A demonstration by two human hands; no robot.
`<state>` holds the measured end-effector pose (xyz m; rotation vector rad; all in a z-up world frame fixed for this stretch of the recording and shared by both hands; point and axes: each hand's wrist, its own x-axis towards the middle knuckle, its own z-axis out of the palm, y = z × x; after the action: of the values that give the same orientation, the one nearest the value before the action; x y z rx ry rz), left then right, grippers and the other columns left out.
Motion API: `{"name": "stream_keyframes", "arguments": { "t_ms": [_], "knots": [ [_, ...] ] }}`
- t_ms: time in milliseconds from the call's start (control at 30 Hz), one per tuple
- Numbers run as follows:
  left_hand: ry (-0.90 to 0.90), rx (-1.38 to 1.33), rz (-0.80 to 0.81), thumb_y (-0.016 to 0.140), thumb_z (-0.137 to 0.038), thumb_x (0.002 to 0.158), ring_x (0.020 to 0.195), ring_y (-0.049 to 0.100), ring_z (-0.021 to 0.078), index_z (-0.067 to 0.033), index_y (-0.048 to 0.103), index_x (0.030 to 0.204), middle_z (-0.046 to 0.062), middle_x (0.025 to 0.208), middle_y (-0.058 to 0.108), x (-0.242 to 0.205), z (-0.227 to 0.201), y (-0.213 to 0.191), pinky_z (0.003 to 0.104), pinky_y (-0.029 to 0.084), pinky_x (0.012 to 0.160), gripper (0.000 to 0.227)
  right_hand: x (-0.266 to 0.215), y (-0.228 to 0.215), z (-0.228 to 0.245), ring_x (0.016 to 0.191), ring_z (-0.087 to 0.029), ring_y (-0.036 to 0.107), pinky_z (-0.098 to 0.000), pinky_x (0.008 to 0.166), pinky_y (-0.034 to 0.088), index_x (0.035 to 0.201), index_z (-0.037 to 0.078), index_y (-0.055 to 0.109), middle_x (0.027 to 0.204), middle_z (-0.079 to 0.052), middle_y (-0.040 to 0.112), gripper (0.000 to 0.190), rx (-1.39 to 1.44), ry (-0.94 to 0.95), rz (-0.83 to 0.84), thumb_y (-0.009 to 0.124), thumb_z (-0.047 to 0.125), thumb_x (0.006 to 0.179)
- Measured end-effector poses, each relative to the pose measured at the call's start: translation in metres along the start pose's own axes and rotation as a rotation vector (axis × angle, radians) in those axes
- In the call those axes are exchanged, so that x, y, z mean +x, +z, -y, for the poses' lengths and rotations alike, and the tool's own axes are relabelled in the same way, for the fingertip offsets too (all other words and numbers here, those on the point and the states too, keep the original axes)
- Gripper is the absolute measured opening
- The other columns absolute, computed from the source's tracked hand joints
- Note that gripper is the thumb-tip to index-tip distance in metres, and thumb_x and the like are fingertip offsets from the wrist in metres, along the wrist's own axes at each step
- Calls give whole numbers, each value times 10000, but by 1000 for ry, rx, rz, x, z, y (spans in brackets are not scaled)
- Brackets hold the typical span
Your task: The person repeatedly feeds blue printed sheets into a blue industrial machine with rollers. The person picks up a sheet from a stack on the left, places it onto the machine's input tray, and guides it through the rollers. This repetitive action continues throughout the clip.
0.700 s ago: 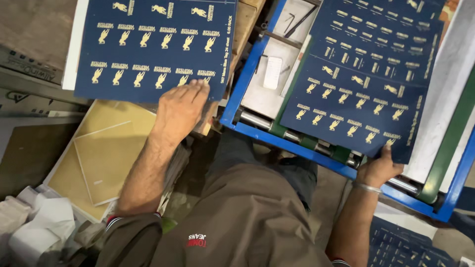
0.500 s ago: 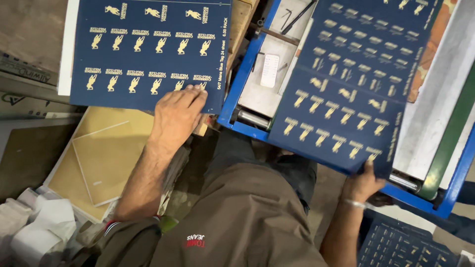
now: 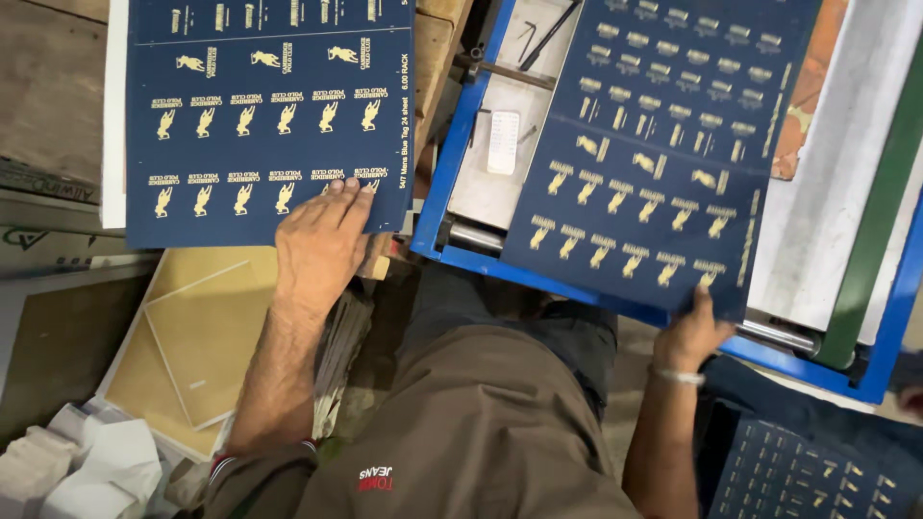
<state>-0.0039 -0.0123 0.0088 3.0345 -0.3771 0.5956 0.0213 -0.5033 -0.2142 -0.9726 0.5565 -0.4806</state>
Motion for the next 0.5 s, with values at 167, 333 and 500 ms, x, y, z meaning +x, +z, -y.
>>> {"name": "stream_keyframes", "arguments": {
  "t_ms": [167, 333, 500],
  "knots": [
    [-5, -29, -18, 784, -123, 733, 1180, 689, 296, -52, 705, 1239, 118, 1276, 714, 2, -5, -6, 432, 538, 997, 517, 41, 28, -22, 1049, -275, 722, -429, 905, 655, 1285, -17, 504, 1192, -147, 668, 331, 85, 103, -11, 623, -3, 976],
    [23, -34, -27, 774, -142, 704, 1127, 691, 325, -33, 695, 1248, 133, 1261, 707, 4, -11, -21, 452, 529, 984, 560, 22, 36, -28, 978, -322, 709, -451, 863, 635, 1233, -67, 528, 1094, -183, 681, 241, -7, 323, 313, 595, 119, 1095],
    [-150, -466, -86, 748, -83, 955, 1073, 709, 297, -110, 710, 1244, 87, 1187, 734, 5, 19, -21, 417, 558, 959, 293, -29, 74, -15, 1031, -320, 713, -428, 910, 614, 1359, -78, 525, 1151, -202, 696, 356, -128, 480, 503, 562, 149, 1088]
  ]
}}
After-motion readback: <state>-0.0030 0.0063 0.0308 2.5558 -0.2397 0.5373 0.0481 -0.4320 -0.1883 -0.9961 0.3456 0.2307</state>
